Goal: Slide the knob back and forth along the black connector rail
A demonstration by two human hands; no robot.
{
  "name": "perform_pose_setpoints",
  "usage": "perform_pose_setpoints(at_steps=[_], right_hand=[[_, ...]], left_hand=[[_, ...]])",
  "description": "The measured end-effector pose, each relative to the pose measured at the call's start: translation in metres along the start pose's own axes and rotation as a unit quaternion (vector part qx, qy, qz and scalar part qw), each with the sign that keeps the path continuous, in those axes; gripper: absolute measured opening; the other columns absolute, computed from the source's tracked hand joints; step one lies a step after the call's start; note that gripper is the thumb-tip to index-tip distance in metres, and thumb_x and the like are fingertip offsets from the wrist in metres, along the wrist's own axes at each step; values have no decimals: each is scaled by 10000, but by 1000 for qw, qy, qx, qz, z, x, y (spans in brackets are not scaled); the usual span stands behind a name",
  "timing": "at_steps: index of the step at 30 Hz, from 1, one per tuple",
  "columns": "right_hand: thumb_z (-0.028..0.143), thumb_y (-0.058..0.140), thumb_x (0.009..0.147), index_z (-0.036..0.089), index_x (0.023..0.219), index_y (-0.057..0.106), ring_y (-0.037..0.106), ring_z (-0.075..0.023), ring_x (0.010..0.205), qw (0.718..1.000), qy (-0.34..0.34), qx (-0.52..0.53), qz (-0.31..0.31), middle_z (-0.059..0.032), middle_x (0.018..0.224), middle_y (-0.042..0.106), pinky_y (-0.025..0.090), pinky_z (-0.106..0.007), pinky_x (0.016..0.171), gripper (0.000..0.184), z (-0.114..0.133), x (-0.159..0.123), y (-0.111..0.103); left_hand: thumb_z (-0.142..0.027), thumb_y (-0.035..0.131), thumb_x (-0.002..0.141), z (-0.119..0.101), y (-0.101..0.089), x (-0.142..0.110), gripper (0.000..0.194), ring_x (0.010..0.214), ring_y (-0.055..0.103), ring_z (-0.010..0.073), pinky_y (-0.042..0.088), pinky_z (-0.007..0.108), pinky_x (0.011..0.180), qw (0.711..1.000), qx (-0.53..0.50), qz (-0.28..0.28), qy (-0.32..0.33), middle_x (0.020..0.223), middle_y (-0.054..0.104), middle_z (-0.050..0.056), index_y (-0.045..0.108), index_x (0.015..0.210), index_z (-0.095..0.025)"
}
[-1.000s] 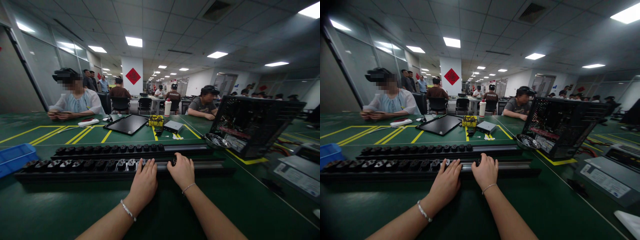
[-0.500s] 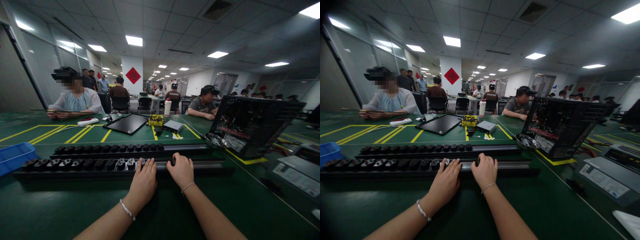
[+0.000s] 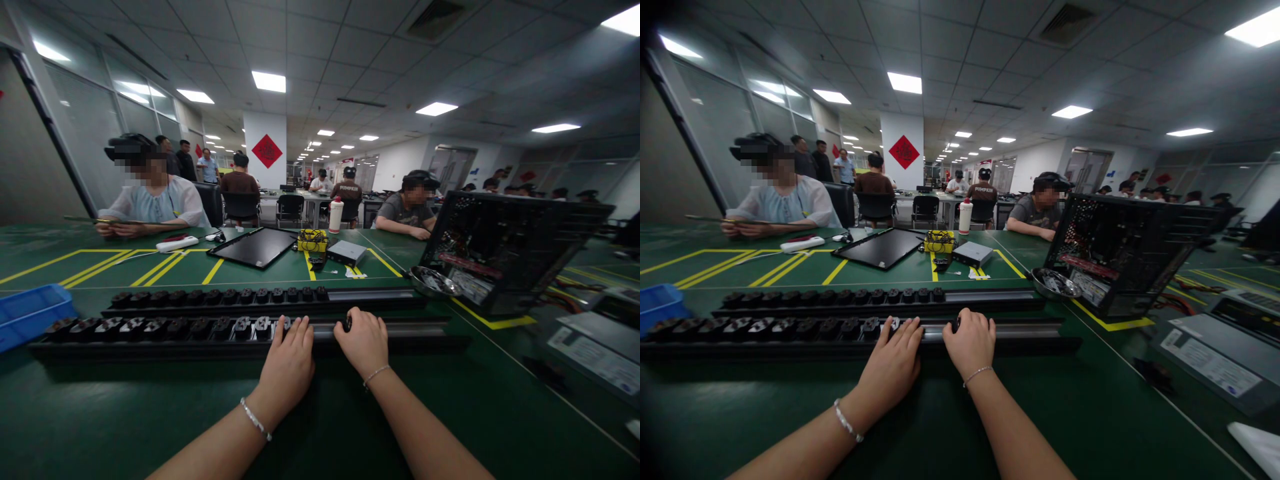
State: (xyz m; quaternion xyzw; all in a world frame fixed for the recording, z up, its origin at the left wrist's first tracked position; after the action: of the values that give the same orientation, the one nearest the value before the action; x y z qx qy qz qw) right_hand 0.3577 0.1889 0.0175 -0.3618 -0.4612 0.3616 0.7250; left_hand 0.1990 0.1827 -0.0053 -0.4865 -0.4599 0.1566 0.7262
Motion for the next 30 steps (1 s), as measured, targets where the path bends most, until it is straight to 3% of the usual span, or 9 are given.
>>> perform_pose_setpoints(at_steps=[30], right_hand=[[315,497,771,198,766,534,561,-211,877,1000,-1,-16,4,-55,799,634,334,-325,805,122,-2,3,-1]], left_hand=[[-207,404,832,0,-2,0,406,1240,463,246,179,505,1112,1000,-3,-7,4,1310,540,127,555,1202,-134]])
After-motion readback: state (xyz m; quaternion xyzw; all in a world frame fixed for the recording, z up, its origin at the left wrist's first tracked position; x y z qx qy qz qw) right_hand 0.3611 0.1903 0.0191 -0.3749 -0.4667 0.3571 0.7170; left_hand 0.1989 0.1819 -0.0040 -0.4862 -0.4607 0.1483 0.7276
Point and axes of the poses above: each hand's wrist, its own x-axis towards the middle knuckle, its own y-axis out of the palm, z = x × y, the point moved 2 cm from there along x, towards the middle knuckle
